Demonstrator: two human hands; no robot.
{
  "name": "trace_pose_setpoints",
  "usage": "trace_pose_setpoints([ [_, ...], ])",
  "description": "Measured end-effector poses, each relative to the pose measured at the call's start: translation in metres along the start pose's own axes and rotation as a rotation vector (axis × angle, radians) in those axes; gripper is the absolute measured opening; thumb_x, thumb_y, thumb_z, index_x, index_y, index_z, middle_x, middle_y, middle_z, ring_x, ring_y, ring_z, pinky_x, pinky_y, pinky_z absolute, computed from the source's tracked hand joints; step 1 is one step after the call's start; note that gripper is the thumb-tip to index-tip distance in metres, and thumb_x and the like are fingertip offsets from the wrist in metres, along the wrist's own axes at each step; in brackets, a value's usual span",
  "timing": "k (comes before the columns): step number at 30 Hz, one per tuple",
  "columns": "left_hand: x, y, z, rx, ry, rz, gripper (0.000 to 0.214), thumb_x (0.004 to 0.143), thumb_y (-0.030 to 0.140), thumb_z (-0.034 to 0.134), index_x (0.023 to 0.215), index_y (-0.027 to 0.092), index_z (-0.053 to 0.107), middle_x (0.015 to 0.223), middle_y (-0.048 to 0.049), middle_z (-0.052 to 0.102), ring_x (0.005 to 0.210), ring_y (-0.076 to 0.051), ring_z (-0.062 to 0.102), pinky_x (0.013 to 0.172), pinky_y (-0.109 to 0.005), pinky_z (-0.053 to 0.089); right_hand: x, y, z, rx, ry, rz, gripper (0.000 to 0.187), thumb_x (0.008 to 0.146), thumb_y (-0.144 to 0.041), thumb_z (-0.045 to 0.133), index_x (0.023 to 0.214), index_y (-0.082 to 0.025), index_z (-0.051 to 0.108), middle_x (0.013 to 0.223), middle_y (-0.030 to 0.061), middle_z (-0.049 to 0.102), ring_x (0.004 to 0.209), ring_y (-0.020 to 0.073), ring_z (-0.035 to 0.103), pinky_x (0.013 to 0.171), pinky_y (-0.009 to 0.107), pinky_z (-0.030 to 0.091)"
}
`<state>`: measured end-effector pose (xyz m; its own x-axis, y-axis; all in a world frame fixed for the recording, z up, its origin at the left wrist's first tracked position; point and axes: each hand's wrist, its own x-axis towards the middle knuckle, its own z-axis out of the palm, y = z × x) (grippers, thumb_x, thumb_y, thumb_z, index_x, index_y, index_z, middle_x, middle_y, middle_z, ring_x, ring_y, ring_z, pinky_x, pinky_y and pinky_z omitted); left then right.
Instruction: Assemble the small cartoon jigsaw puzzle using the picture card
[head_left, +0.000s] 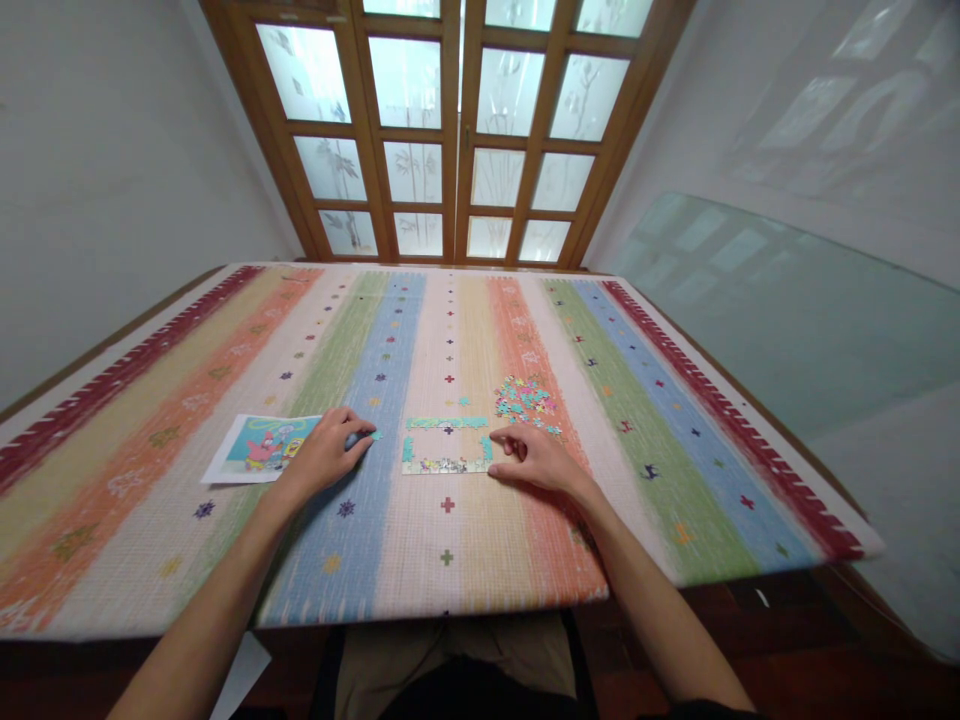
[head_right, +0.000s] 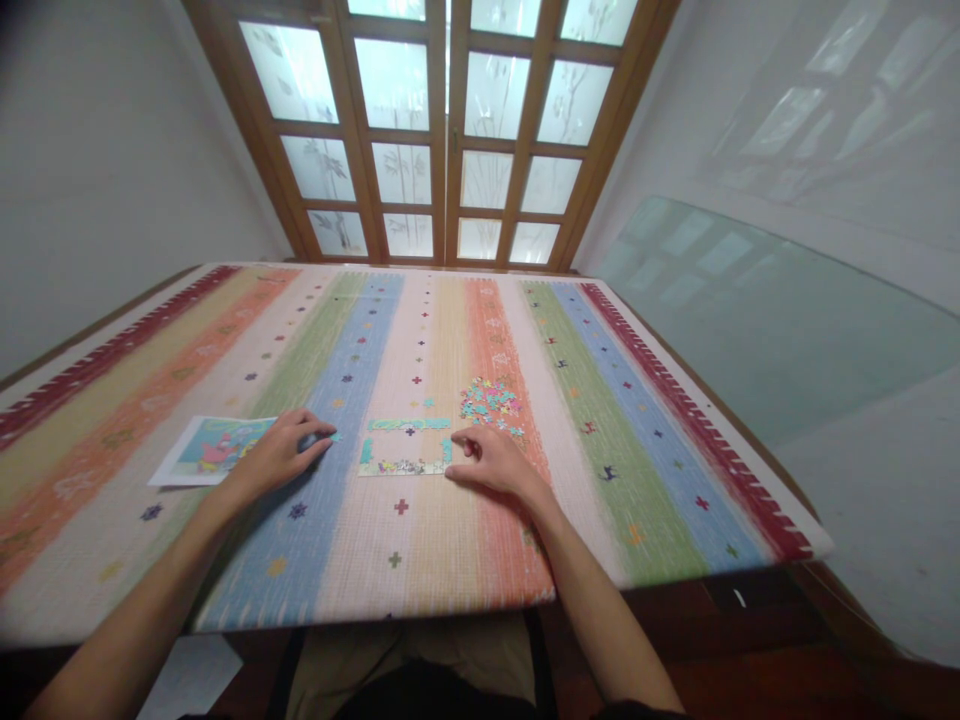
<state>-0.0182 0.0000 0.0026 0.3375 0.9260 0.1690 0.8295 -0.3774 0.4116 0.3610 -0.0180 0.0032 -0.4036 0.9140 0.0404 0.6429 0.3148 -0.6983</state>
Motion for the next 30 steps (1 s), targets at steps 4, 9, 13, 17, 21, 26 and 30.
trace_pose_setpoints([
  [4, 0.004, -0.003, 0.0, -0.038, -0.028, 0.002, 0.023, 0.089, 0.04, 0.053, 0.089, 0.022, 0.066, 0.093, -0.0079, 0.065, 0.095, -0.028, 0.061, 0.093, -0.046, 0.047, 0.0, 0.001, 0.001, 0.0, 0.01, -0.004, 0.038, 0.074, -0.033, 0.08, 0.108, -0.017, 0.072, 0.085, 0.0021, 0.064, 0.075, 0.0164, 0.056, 0.071, 0.03, 0.044],
  [9, 0.006, 0.004, -0.004, -0.131, -0.043, -0.078, 0.016, 0.083, 0.038, 0.059, 0.083, 0.022, 0.061, 0.085, -0.006, 0.066, 0.083, -0.025, 0.061, 0.082, -0.041, 0.049, 0.0, 0.0, 0.001, 0.0, 0.01, -0.001, 0.038, 0.075, -0.035, 0.08, 0.108, -0.017, 0.072, 0.085, 0.0025, 0.064, 0.075, 0.0159, 0.056, 0.07, 0.029, 0.043],
  [13, 0.005, 0.02, -0.007, -0.278, -0.032, -0.126, 0.016, 0.083, 0.039, 0.06, 0.078, 0.023, 0.063, 0.074, -0.0034, 0.066, 0.07, -0.023, 0.06, 0.072, -0.038, 0.048, 0.001, 0.002, 0.001, 0.033, 0.024, -0.006, 0.036, 0.079, -0.036, 0.077, 0.108, -0.016, 0.072, 0.085, 0.0031, 0.065, 0.074, 0.0155, 0.056, 0.07, 0.029, 0.043],
  [17, 0.006, 0.041, 0.002, -0.509, 0.034, -0.139, 0.014, 0.08, 0.037, 0.066, 0.079, 0.023, 0.066, 0.071, -0.0028, 0.067, 0.067, -0.02, 0.06, 0.067, -0.034, 0.049, 0.005, 0.0, 0.003, 0.104, 0.046, -0.022, 0.027, 0.085, -0.034, 0.07, 0.105, -0.016, 0.073, 0.083, 0.0036, 0.066, 0.072, 0.0154, 0.056, 0.069, 0.028, 0.043],
  [21, 0.01, 0.07, 0.023, -0.802, 0.048, -0.145, 0.019, 0.075, 0.036, 0.074, 0.079, 0.02, 0.066, 0.073, -0.0034, 0.067, 0.067, -0.017, 0.061, 0.065, -0.031, 0.051, 0.008, -0.011, 0.005, 0.204, 0.052, -0.056, 0.026, 0.088, -0.037, 0.067, 0.101, -0.017, 0.076, 0.083, 0.0047, 0.069, 0.072, 0.0161, 0.058, 0.069, 0.029, 0.044],
  [26, 0.016, 0.106, 0.046, -1.024, 0.04, -0.184, 0.028, 0.073, 0.04, 0.08, 0.078, 0.018, 0.064, 0.073, -0.0026, 0.067, 0.067, -0.015, 0.063, 0.065, -0.029, 0.053, 0.013, -0.024, 0.01, 0.368, 0.037, -0.092, 0.025, 0.088, -0.04, 0.063, 0.091, -0.019, 0.077, 0.093, 0.0074, 0.074, 0.083, 0.0191, 0.064, 0.076, 0.032, 0.047],
  [30, 0.02, 0.122, 0.054, -1.064, 0.068, -0.194, 0.03, 0.072, 0.041, 0.082, 0.078, 0.018, 0.063, 0.069, -0.0013, 0.067, 0.066, -0.015, 0.064, 0.065, -0.028, 0.053, 0.014, -0.025, 0.013, 0.452, 0.047, -0.069, 0.026, 0.086, -0.044, 0.066, 0.086, -0.019, 0.075, 0.09, 0.007, 0.074, 0.083, 0.0197, 0.065, 0.076, 0.032, 0.048],
])
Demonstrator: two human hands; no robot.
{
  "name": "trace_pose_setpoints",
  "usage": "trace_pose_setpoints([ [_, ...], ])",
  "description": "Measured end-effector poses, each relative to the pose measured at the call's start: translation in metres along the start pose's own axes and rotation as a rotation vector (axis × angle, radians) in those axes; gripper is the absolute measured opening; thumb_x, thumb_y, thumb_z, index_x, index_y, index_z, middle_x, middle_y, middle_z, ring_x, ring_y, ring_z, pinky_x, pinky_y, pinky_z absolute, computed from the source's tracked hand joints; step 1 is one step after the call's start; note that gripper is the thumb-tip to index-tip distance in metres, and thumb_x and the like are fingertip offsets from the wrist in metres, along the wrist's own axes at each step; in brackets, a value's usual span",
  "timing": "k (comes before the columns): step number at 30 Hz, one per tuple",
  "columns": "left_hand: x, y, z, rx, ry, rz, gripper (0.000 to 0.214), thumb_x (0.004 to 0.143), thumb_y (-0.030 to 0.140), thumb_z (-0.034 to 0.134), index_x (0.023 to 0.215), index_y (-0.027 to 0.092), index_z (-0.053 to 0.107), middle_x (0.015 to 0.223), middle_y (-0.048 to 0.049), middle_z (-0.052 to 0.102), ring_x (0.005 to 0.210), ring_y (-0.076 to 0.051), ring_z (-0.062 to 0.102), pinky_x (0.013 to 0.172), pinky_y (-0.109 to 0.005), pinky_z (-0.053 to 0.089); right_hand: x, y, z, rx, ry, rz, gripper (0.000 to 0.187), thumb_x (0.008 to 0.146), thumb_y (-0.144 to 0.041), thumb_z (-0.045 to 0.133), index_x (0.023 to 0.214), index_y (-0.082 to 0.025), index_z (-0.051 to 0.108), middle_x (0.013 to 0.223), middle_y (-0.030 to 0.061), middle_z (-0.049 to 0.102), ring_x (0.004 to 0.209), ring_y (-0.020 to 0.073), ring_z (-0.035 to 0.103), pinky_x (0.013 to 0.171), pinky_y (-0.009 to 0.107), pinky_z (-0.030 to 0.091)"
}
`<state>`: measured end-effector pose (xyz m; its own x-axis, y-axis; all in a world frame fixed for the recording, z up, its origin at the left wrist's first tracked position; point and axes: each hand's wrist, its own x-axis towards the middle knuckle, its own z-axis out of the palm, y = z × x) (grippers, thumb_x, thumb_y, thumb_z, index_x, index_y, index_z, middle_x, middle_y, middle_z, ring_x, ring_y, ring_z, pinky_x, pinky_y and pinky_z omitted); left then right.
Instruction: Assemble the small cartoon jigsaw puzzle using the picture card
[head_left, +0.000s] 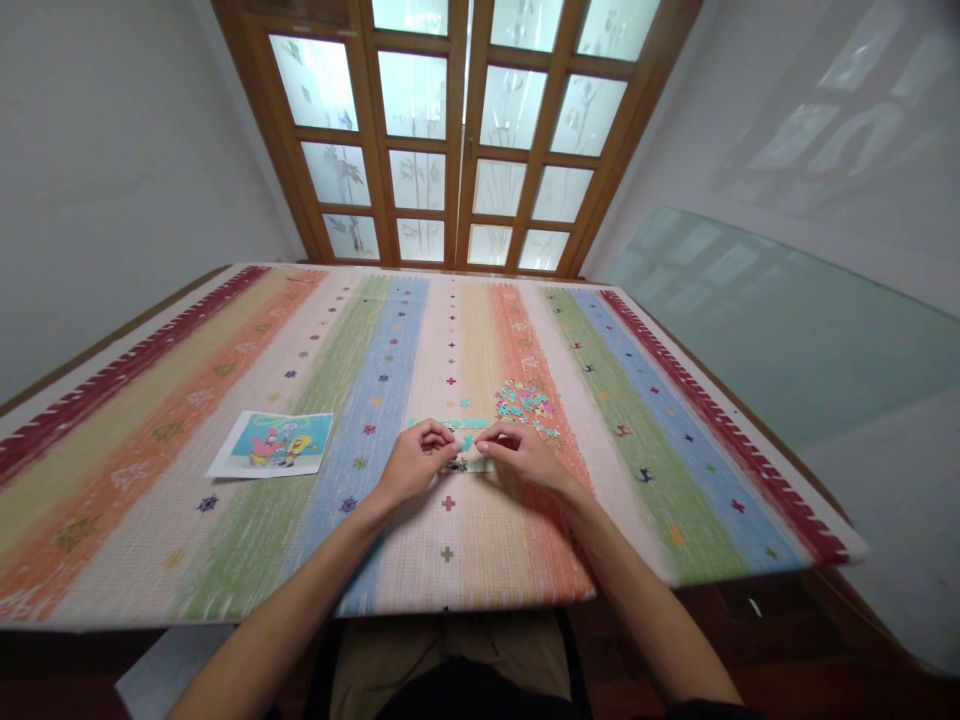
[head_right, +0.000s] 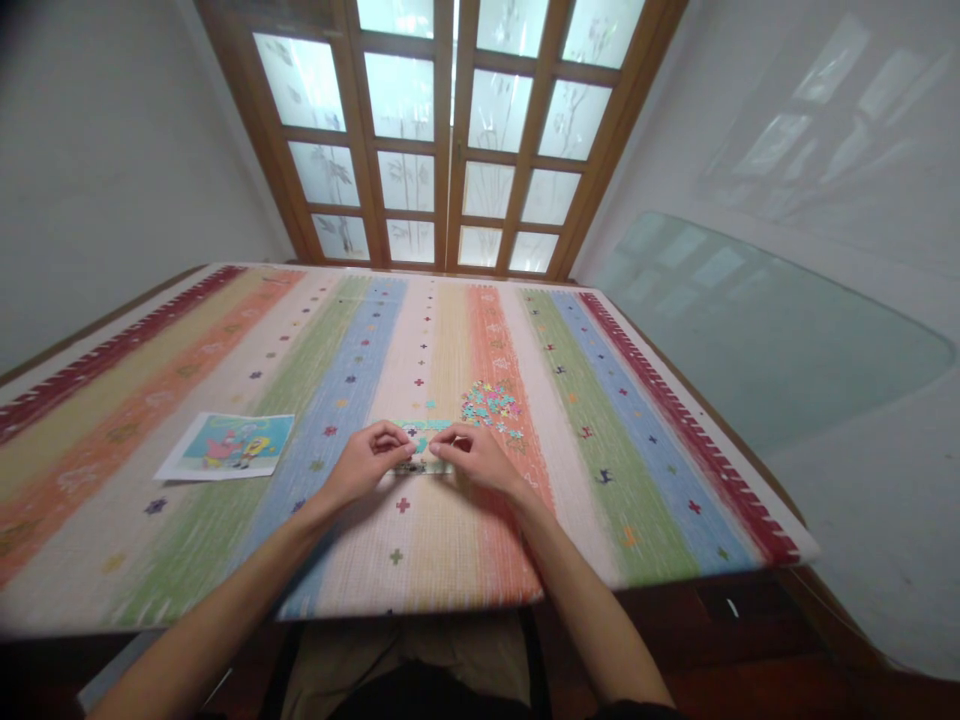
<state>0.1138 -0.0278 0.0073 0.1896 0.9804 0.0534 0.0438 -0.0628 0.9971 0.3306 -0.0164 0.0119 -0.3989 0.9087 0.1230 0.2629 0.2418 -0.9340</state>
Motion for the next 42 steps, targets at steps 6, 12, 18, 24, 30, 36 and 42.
trace_pose_setpoints([
  [6, 0.001, 0.002, 0.01, -0.023, -0.003, -0.014, 0.032, 0.071, 0.042, 0.083, 0.077, 0.018, 0.061, 0.067, -0.0014, 0.068, 0.065, -0.016, 0.067, 0.065, -0.028, 0.053, 0.001, 0.003, 0.001, 0.038, 0.033, 0.023, 0.027, 0.082, -0.045, 0.069, 0.08, -0.019, 0.073, 0.083, 0.0059, 0.073, 0.077, 0.0188, 0.064, 0.074, 0.032, 0.048],
  [12, 0.0, 0.002, 0.013, -0.025, -0.043, -0.009, 0.03, 0.072, 0.04, 0.081, 0.077, 0.018, 0.061, 0.069, -0.0018, 0.068, 0.065, -0.015, 0.065, 0.065, -0.027, 0.051, 0.003, 0.0, 0.0, 0.061, 0.016, 0.072, 0.027, 0.079, -0.046, 0.069, 0.076, -0.019, 0.071, 0.075, 0.0034, 0.07, 0.07, 0.017, 0.061, 0.069, 0.03, 0.046],
  [18, 0.0, 0.004, 0.009, 0.09, -0.03, 0.048, 0.023, 0.081, 0.039, 0.072, 0.083, 0.019, 0.061, 0.071, -0.0022, 0.069, 0.067, -0.017, 0.066, 0.066, -0.029, 0.051, 0.009, -0.001, -0.007, 0.036, 0.033, 0.117, 0.027, 0.078, -0.045, 0.067, 0.071, -0.019, 0.068, 0.068, 0.001, 0.065, 0.064, 0.0151, 0.057, 0.065, 0.028, 0.044],
  [24, -0.007, 0.001, -0.021, 0.571, 0.04, 0.319, 0.016, 0.088, 0.034, 0.066, 0.095, 0.02, 0.065, 0.087, -0.0038, 0.07, 0.08, -0.019, 0.064, 0.079, -0.034, 0.051, 0.017, 0.014, -0.02, -0.066, 0.141, 0.164, 0.022, 0.074, -0.039, 0.063, 0.065, -0.019, 0.065, 0.065, 0.0014, 0.064, 0.063, 0.0153, 0.056, 0.065, 0.029, 0.043],
  [30, -0.017, -0.014, -0.05, 0.858, -0.047, 0.499, 0.016, 0.092, 0.036, 0.064, 0.094, 0.021, 0.065, 0.093, -0.0056, 0.068, 0.089, -0.023, 0.061, 0.083, -0.039, 0.047, 0.021, 0.021, -0.02, -0.202, 0.11, 0.186, 0.017, 0.074, -0.03, 0.058, 0.063, -0.019, 0.065, 0.063, 0.0019, 0.066, 0.059, 0.0152, 0.056, 0.06, 0.027, 0.041],
  [36, -0.022, -0.022, -0.058, 0.907, -0.091, 0.551, 0.015, 0.093, 0.035, 0.064, 0.089, 0.021, 0.067, 0.096, -0.0065, 0.067, 0.092, -0.023, 0.06, 0.085, -0.039, 0.045, 0.026, 0.02, -0.016, -0.331, 0.082, 0.193, 0.016, 0.075, -0.023, 0.056, 0.061, -0.019, 0.063, 0.057, 0.0001, 0.062, 0.055, 0.0142, 0.054, 0.056, 0.025, 0.037],
  [42, -0.021, -0.025, -0.059, 0.907, -0.096, 0.557, 0.016, 0.093, 0.035, 0.065, 0.088, 0.021, 0.068, 0.098, -0.0065, 0.068, 0.092, -0.023, 0.061, 0.085, -0.038, 0.045, 0.026, 0.016, -0.016, -0.446, 0.101, 0.189, 0.017, 0.076, -0.02, 0.055, 0.062, -0.018, 0.063, 0.058, 0.0009, 0.062, 0.058, 0.015, 0.055, 0.059, 0.026, 0.037],
])
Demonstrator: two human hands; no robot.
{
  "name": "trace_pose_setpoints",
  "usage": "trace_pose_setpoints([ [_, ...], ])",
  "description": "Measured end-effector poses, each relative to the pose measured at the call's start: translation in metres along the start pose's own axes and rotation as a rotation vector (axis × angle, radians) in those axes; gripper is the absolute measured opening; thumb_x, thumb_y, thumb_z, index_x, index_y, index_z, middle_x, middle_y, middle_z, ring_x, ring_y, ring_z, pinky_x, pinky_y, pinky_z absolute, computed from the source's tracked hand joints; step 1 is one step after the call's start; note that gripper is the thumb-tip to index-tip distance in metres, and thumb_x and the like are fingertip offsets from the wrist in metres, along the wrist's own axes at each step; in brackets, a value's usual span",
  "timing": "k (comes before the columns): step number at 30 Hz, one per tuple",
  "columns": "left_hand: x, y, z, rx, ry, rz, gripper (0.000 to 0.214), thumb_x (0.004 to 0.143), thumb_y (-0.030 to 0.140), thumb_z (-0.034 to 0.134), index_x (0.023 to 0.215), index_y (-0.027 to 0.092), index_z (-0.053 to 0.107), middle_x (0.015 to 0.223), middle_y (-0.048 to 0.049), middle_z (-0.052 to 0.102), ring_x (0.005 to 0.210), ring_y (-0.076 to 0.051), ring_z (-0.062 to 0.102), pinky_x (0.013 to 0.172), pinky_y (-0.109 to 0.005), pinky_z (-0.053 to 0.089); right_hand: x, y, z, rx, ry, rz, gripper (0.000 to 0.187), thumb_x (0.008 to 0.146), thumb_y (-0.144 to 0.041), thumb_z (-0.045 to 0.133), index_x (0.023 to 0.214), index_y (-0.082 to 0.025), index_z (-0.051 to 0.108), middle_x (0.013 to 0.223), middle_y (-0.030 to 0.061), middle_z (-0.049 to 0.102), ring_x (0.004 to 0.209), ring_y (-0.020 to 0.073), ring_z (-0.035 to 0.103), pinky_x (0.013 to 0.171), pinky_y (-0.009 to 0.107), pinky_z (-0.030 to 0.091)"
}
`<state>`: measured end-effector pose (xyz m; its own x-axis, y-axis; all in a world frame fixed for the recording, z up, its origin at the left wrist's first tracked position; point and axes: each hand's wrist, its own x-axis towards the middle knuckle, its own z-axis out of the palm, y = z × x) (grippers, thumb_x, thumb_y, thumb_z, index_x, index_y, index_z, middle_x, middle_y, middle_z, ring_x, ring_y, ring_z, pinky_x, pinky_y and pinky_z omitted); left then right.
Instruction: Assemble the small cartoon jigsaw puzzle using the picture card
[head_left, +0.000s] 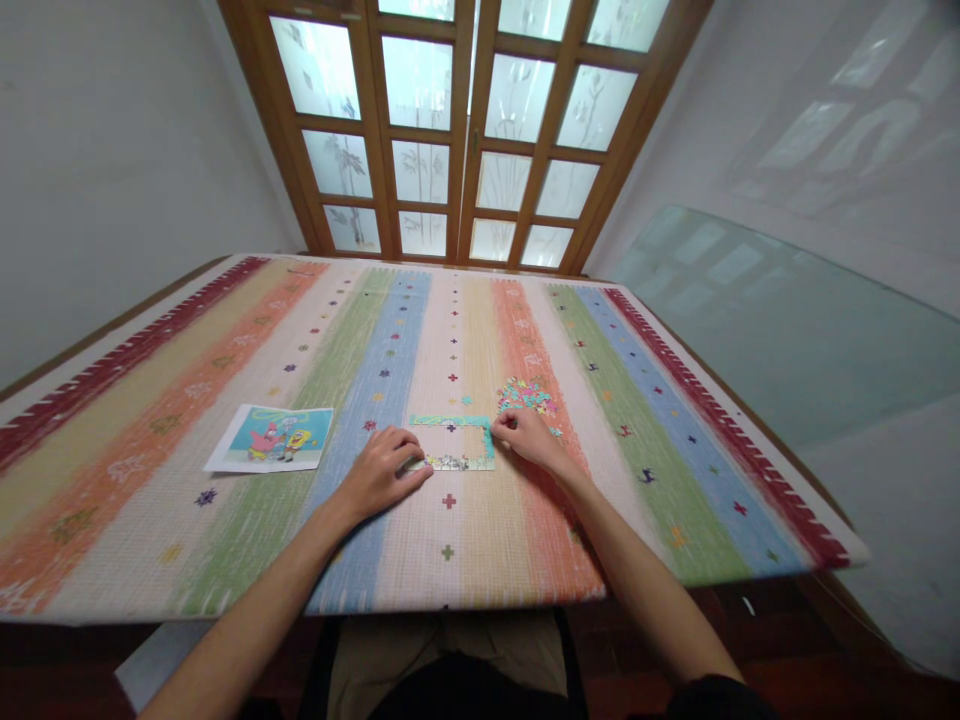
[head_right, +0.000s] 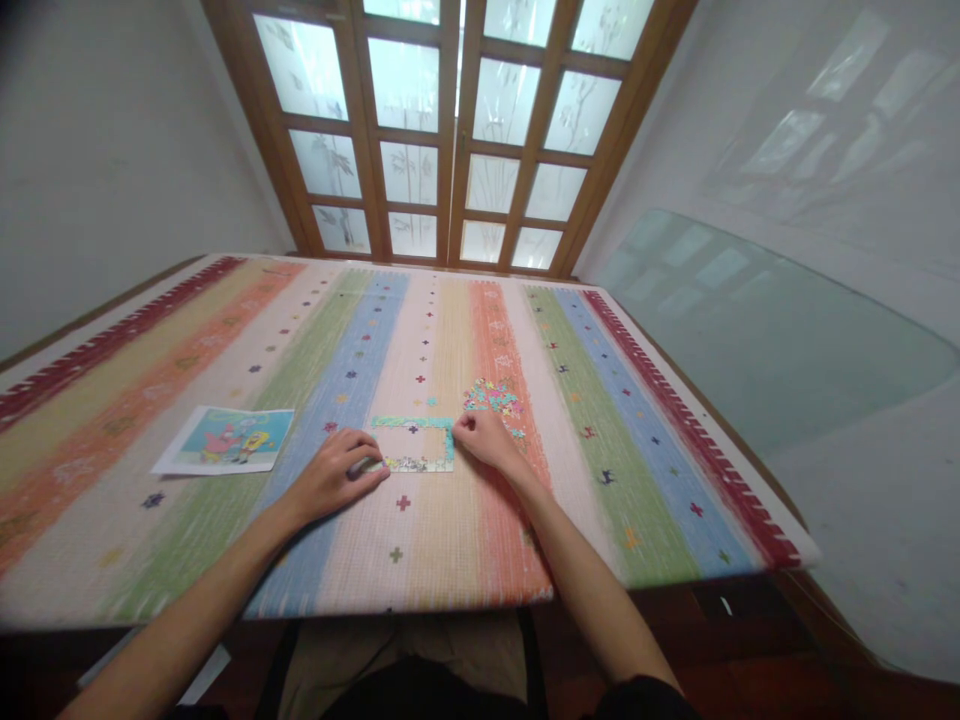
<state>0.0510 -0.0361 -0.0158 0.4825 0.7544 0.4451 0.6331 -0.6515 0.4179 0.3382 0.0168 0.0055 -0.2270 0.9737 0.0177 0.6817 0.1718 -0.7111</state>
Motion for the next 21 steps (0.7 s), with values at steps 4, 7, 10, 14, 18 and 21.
trace_pose_setpoints([
  [4, 0.0, -0.001, 0.002, 0.002, 0.009, 0.0, 0.016, 0.092, 0.036, 0.066, 0.088, 0.02, 0.067, 0.097, -0.0066, 0.068, 0.091, -0.023, 0.061, 0.084, -0.038, 0.045, -0.001, 0.0, 0.003, -0.039, 0.029, 0.005, 0.017, 0.076, -0.017, 0.055, 0.063, -0.017, 0.064, 0.061, 0.0014, 0.063, 0.058, 0.015, 0.056, 0.059, 0.026, 0.037],
  [7, 0.0, -0.001, 0.003, -0.01, 0.012, -0.015, 0.016, 0.092, 0.036, 0.066, 0.086, 0.021, 0.067, 0.096, -0.0061, 0.068, 0.09, -0.023, 0.061, 0.084, -0.038, 0.045, 0.0, 0.001, 0.006, -0.059, 0.056, -0.004, 0.017, 0.075, -0.015, 0.055, 0.062, -0.017, 0.064, 0.063, 0.0014, 0.065, 0.059, 0.0149, 0.056, 0.058, 0.025, 0.036],
  [10, 0.001, 0.0, 0.002, -0.022, 0.007, -0.025, 0.016, 0.092, 0.035, 0.066, 0.086, 0.021, 0.067, 0.096, -0.006, 0.068, 0.09, -0.023, 0.061, 0.084, -0.039, 0.046, -0.002, 0.002, 0.005, -0.076, 0.074, -0.017, 0.016, 0.076, -0.015, 0.056, 0.063, -0.017, 0.065, 0.065, 0.0019, 0.066, 0.06, 0.0148, 0.056, 0.059, 0.025, 0.036],
  [14, 0.001, 0.001, 0.002, -0.045, 0.015, -0.042, 0.014, 0.091, 0.035, 0.067, 0.086, 0.021, 0.067, 0.095, -0.0056, 0.068, 0.09, -0.023, 0.061, 0.084, -0.038, 0.046, -0.008, 0.003, 0.001, -0.074, 0.05, -0.053, 0.011, 0.077, -0.017, 0.061, 0.069, -0.017, 0.068, 0.064, 0.0009, 0.065, 0.059, 0.0137, 0.054, 0.059, 0.025, 0.036],
  [18, 0.0, 0.001, 0.002, -0.054, 0.016, -0.047, 0.014, 0.09, 0.035, 0.067, 0.086, 0.022, 0.068, 0.095, -0.0055, 0.068, 0.09, -0.022, 0.061, 0.085, -0.038, 0.046, -0.016, 0.004, -0.001, -0.074, 0.038, -0.09, 0.01, 0.081, -0.02, 0.064, 0.077, -0.017, 0.072, 0.066, 0.0006, 0.065, 0.061, 0.0141, 0.055, 0.061, 0.026, 0.037],
  [21, 0.0, 0.001, 0.002, -0.038, 0.013, -0.035, 0.015, 0.091, 0.035, 0.066, 0.086, 0.021, 0.067, 0.095, -0.0057, 0.068, 0.09, -0.022, 0.061, 0.084, -0.038, 0.046, -0.018, 0.005, 0.002, -0.108, 0.071, -0.117, 0.013, 0.085, -0.022, 0.063, 0.089, -0.017, 0.075, 0.074, 0.0027, 0.068, 0.066, 0.0156, 0.057, 0.065, 0.027, 0.04],
])
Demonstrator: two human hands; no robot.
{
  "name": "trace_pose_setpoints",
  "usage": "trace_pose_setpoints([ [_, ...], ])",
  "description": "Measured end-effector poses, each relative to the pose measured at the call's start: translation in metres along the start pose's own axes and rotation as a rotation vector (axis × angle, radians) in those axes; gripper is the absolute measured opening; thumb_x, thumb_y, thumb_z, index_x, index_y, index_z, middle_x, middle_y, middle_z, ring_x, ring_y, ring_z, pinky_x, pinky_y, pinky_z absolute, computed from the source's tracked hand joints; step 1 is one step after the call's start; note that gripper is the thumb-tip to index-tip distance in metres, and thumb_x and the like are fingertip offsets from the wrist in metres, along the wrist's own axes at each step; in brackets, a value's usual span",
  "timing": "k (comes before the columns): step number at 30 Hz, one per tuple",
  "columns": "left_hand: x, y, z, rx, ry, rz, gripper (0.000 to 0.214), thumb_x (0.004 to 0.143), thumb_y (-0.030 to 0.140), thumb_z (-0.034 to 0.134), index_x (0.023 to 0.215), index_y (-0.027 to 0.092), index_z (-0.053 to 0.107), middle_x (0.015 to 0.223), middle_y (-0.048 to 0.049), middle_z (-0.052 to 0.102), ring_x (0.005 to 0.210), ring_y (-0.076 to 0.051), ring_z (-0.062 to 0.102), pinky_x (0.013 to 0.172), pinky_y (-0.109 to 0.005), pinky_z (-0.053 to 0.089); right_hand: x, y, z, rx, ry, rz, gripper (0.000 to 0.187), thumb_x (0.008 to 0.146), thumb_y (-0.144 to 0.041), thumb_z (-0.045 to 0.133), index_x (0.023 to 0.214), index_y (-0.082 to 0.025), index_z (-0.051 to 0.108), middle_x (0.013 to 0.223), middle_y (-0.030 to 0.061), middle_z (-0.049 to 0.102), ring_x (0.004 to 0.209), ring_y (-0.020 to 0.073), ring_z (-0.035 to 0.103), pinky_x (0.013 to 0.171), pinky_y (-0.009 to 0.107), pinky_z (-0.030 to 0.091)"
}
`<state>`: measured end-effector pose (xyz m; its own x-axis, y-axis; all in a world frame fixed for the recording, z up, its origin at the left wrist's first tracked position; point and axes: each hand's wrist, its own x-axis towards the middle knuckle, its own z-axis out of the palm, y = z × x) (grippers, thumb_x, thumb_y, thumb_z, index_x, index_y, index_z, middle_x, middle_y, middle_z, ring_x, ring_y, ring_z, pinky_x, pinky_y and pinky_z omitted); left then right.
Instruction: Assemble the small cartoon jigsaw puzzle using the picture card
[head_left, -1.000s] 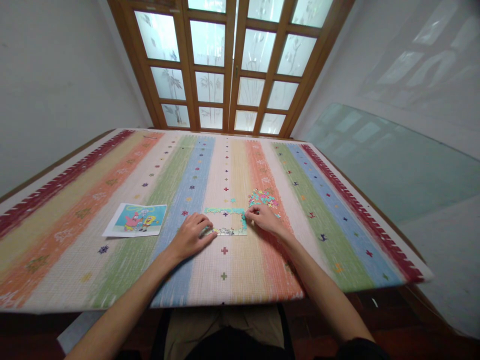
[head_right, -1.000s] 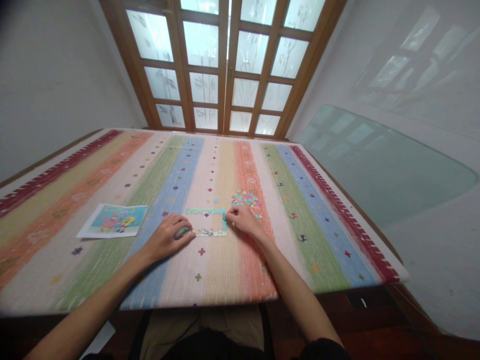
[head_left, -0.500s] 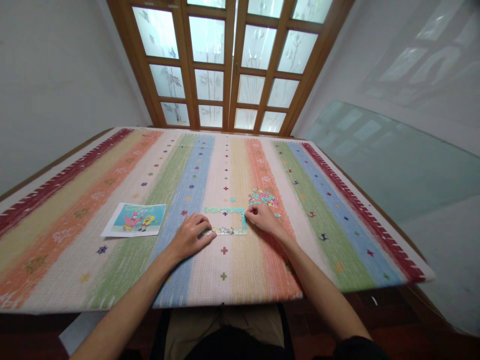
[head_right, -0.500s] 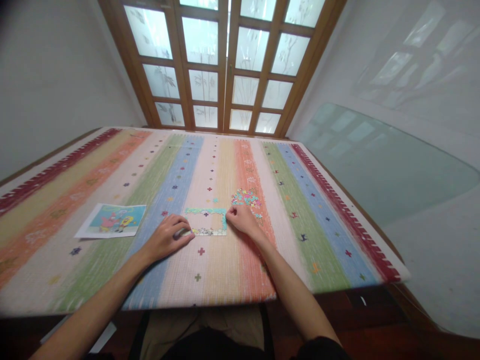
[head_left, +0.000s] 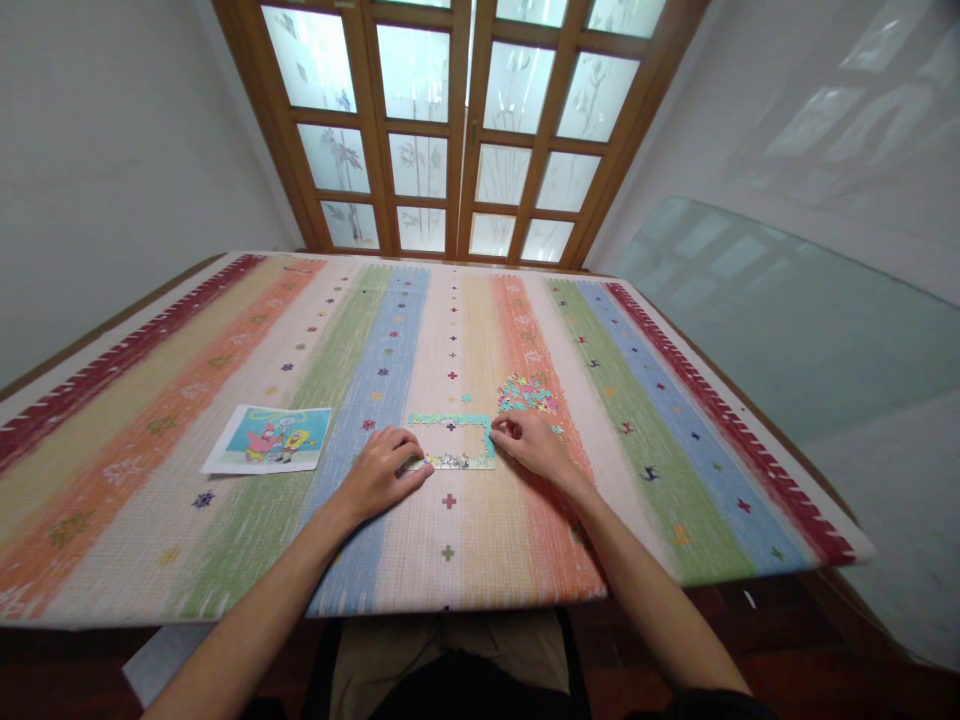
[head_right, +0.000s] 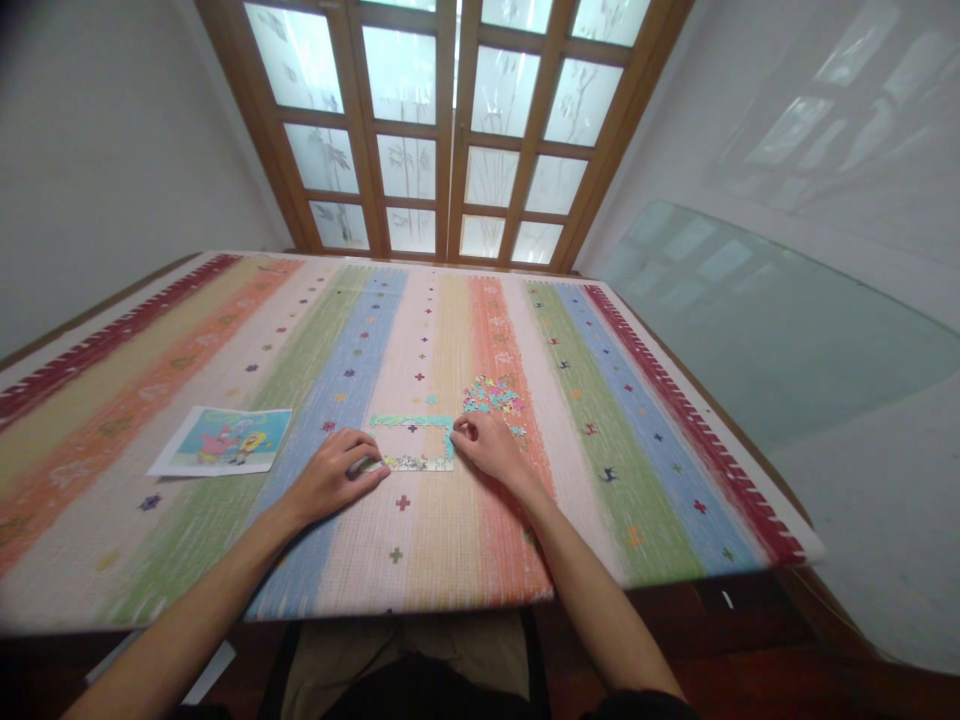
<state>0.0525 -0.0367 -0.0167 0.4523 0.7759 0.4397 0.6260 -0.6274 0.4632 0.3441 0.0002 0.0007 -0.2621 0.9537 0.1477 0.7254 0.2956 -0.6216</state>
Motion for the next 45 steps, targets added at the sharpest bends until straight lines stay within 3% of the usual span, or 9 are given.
trace_pose_setpoints([
  [9, 0.0, 0.002, -0.002, -0.009, -0.005, -0.008, 0.014, 0.091, 0.035, 0.066, 0.086, 0.022, 0.068, 0.095, -0.0054, 0.068, 0.089, -0.022, 0.061, 0.084, -0.039, 0.047, -0.002, -0.002, 0.006, -0.107, -0.042, -0.075, 0.024, 0.093, -0.021, 0.055, 0.099, -0.02, 0.078, 0.096, 0.0091, 0.074, 0.09, 0.0227, 0.063, 0.082, 0.032, 0.044],
  [17, 0.0, 0.003, -0.002, 0.003, -0.003, -0.003, 0.014, 0.091, 0.035, 0.067, 0.085, 0.022, 0.068, 0.095, -0.0051, 0.068, 0.089, -0.022, 0.061, 0.082, -0.038, 0.046, -0.007, -0.003, 0.009, -0.258, -0.047, -0.071, 0.027, 0.095, -0.023, 0.053, 0.105, -0.022, 0.078, 0.093, 0.0088, 0.07, 0.085, 0.0218, 0.062, 0.074, 0.03, 0.042],
  [23, -0.002, 0.002, -0.002, 0.027, 0.009, 0.017, 0.015, 0.092, 0.036, 0.065, 0.088, 0.021, 0.067, 0.096, -0.0059, 0.068, 0.089, -0.023, 0.062, 0.082, -0.038, 0.046, -0.01, -0.002, 0.003, -0.161, 0.012, -0.117, 0.021, 0.093, -0.023, 0.056, 0.1, -0.02, 0.076, 0.093, 0.0078, 0.07, 0.083, 0.0203, 0.061, 0.075, 0.03, 0.043],
  [27, -0.003, 0.002, -0.003, 0.011, 0.016, 0.005, 0.015, 0.093, 0.035, 0.065, 0.088, 0.021, 0.066, 0.096, -0.0056, 0.067, 0.09, -0.023, 0.062, 0.083, -0.038, 0.046, -0.013, 0.0, 0.0, -0.136, -0.034, -0.131, 0.016, 0.091, -0.026, 0.062, 0.089, -0.02, 0.077, 0.084, 0.006, 0.068, 0.076, 0.0185, 0.059, 0.071, 0.03, 0.041],
  [33, -0.005, 0.003, -0.003, -0.03, 0.018, -0.01, 0.015, 0.093, 0.033, 0.064, 0.085, 0.021, 0.066, 0.093, -0.0051, 0.066, 0.088, -0.021, 0.061, 0.082, -0.037, 0.048, -0.013, 0.002, 0.0, -0.103, -0.074, -0.117, 0.01, 0.088, -0.026, 0.069, 0.092, -0.019, 0.076, 0.085, 0.0063, 0.071, 0.079, 0.019, 0.061, 0.075, 0.03, 0.042],
  [45, -0.002, 0.004, -0.005, -0.008, 0.012, 0.018, 0.016, 0.095, 0.034, 0.063, 0.088, 0.02, 0.067, 0.095, -0.0055, 0.066, 0.089, -0.02, 0.062, 0.084, -0.037, 0.05, -0.013, 0.001, -0.001, -0.092, -0.096, -0.094, 0.015, 0.085, -0.025, 0.069, 0.097, -0.018, 0.074, 0.078, 0.0038, 0.069, 0.073, 0.0175, 0.06, 0.072, 0.029, 0.042],
])
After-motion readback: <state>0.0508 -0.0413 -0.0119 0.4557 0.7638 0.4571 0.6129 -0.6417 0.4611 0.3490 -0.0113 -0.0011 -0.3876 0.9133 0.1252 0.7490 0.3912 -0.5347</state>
